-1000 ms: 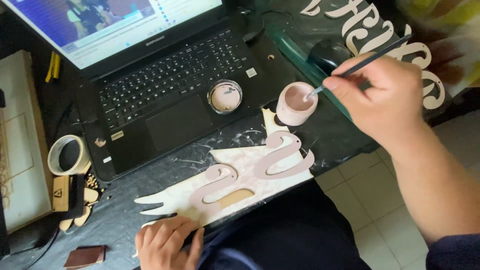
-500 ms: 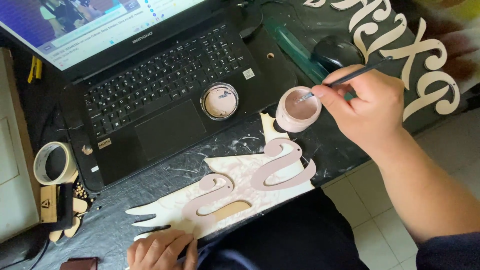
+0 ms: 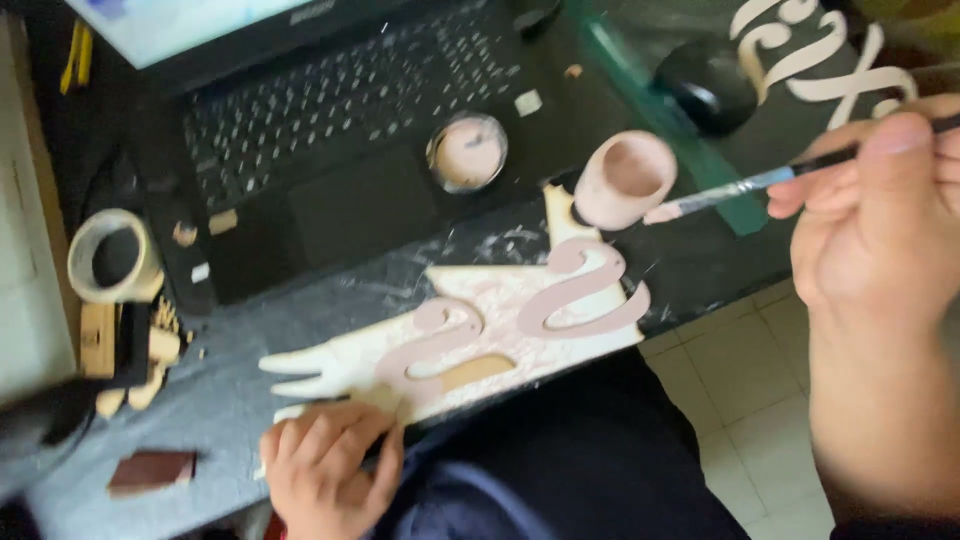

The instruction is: Painting a decorative wooden letter 'S' with a paintbrush and pink paint.

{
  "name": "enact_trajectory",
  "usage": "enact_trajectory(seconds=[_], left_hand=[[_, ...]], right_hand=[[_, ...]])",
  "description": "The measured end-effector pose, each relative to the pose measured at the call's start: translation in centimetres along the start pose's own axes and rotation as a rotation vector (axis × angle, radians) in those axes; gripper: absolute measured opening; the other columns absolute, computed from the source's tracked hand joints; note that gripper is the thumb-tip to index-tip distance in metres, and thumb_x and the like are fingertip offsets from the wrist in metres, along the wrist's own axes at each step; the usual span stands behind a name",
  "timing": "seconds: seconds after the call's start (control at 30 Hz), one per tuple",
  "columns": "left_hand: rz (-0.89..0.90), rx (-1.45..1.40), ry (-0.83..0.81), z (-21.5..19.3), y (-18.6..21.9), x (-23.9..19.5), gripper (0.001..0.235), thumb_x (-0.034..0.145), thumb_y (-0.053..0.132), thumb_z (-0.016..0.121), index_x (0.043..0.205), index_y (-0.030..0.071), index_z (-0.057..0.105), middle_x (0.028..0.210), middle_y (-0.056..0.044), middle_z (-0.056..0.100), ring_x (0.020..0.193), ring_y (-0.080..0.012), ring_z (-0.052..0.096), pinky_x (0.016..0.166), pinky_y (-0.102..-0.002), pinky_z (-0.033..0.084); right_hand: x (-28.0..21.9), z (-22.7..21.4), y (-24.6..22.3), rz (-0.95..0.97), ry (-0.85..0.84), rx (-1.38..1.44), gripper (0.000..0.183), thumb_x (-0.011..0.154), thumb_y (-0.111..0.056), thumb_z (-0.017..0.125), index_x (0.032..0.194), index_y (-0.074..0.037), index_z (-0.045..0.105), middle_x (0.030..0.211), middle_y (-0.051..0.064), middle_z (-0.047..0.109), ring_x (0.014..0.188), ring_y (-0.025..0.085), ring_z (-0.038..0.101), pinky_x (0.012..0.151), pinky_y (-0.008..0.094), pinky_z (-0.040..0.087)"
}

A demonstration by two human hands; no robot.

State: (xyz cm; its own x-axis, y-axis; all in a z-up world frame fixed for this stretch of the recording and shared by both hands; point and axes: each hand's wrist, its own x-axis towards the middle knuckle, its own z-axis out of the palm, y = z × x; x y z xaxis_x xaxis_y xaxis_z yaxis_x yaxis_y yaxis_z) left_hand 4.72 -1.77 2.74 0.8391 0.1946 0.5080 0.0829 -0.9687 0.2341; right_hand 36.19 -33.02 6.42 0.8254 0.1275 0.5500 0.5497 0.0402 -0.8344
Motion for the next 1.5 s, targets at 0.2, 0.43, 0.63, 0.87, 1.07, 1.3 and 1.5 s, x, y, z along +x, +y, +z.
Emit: enact_trajectory(seconds=[0.2, 0.43, 0.63, 0.87, 1.07, 1.3, 1.5], left_hand=[[-0.034, -0.003, -0.044, -0.6, 0.7, 0.1, 0.008, 0.089, 0.034, 0.073, 0.089, 0.027, 0.074, 0.093, 0.006, 0.069, 0.081, -0.0241, 0.059, 0.076, -0.038, 0.038], [-0.009, -0.104, 0.054, -0.2, 0.4, -0.2, 0.008, 0.092, 0.030, 0.075, 0.091, 0.022, 0.073, 0.100, 0.006, 0.068, 0.089, -0.0212, 0.060, 0.080, -0.036, 0.036], [-0.001, -0.126, 0.067, -0.2, 0.3, -0.3, 0.008, 0.094, 0.029, 0.073, 0.090, 0.022, 0.071, 0.100, 0.006, 0.068, 0.087, -0.0216, 0.059, 0.079, -0.037, 0.036], [-0.010, -0.140, 0.067, -0.1, 0.0, -0.6, 0.006, 0.095, 0.030, 0.073, 0.094, 0.024, 0.073, 0.100, 0.008, 0.066, 0.087, -0.0202, 0.057, 0.082, -0.038, 0.037], [-0.017, -0.149, 0.063, 0.0, -0.1, -0.7, 0.008, 0.095, 0.031, 0.072, 0.092, 0.023, 0.072, 0.099, 0.007, 0.064, 0.086, -0.0229, 0.056, 0.081, -0.040, 0.036], [-0.018, -0.174, 0.052, 0.1, -0.2, -0.7, 0.008, 0.094, 0.030, 0.071, 0.092, 0.022, 0.073, 0.099, 0.006, 0.064, 0.087, -0.0237, 0.056, 0.081, -0.040, 0.036], [-0.006, -0.172, 0.058, 0.0, -0.2, -0.7, 0.006, 0.094, 0.029, 0.071, 0.093, 0.023, 0.074, 0.100, 0.007, 0.065, 0.089, -0.0232, 0.056, 0.081, -0.040, 0.036]], right_hand=[[-7.7, 0.0, 1.0, 0.228, -0.306, -0.047, 0.038, 0.120, -0.037, 0.036, 0.118, 0.000, 0.045, 0.108, 0.021, 0.052, 0.083, 0.030, 0.058, 0.072, 0.030, 0.054], [-9.0, 10.6, -8.3, -0.180, -0.653, -0.110, 0.026, 0.106, -0.010, 0.046, 0.102, 0.015, 0.040, 0.093, 0.034, 0.064, 0.085, 0.040, 0.070, 0.080, 0.043, 0.058], [-9.4, 12.9, -8.0, -0.241, -0.777, -0.128, 0.020, 0.104, -0.003, 0.052, 0.098, 0.016, 0.051, 0.095, 0.030, 0.067, 0.090, 0.037, 0.071, 0.084, 0.041, 0.057], [-9.0, 11.3, -7.1, -0.238, -0.830, -0.248, 0.014, 0.107, 0.002, 0.052, 0.102, 0.014, 0.049, 0.097, 0.026, 0.069, 0.091, 0.034, 0.070, 0.084, 0.039, 0.053], [-8.9, 12.6, -8.4, -0.209, -0.776, -0.160, 0.023, 0.109, -0.007, 0.049, 0.105, 0.014, 0.041, 0.097, 0.034, 0.065, 0.092, 0.039, 0.070, 0.086, 0.043, 0.056], [-7.9, 12.1, -7.4, -0.358, -0.926, -0.347, 0.016, 0.107, -0.003, 0.057, 0.102, 0.012, 0.056, 0.100, 0.022, 0.072, 0.093, 0.033, 0.072, 0.083, 0.038, 0.055], [-8.3, 14.0, -8.0, -0.333, -0.892, -0.127, 0.015, 0.103, 0.003, 0.055, 0.099, 0.015, 0.047, 0.095, 0.031, 0.067, 0.090, 0.039, 0.071, 0.083, 0.042, 0.058]])
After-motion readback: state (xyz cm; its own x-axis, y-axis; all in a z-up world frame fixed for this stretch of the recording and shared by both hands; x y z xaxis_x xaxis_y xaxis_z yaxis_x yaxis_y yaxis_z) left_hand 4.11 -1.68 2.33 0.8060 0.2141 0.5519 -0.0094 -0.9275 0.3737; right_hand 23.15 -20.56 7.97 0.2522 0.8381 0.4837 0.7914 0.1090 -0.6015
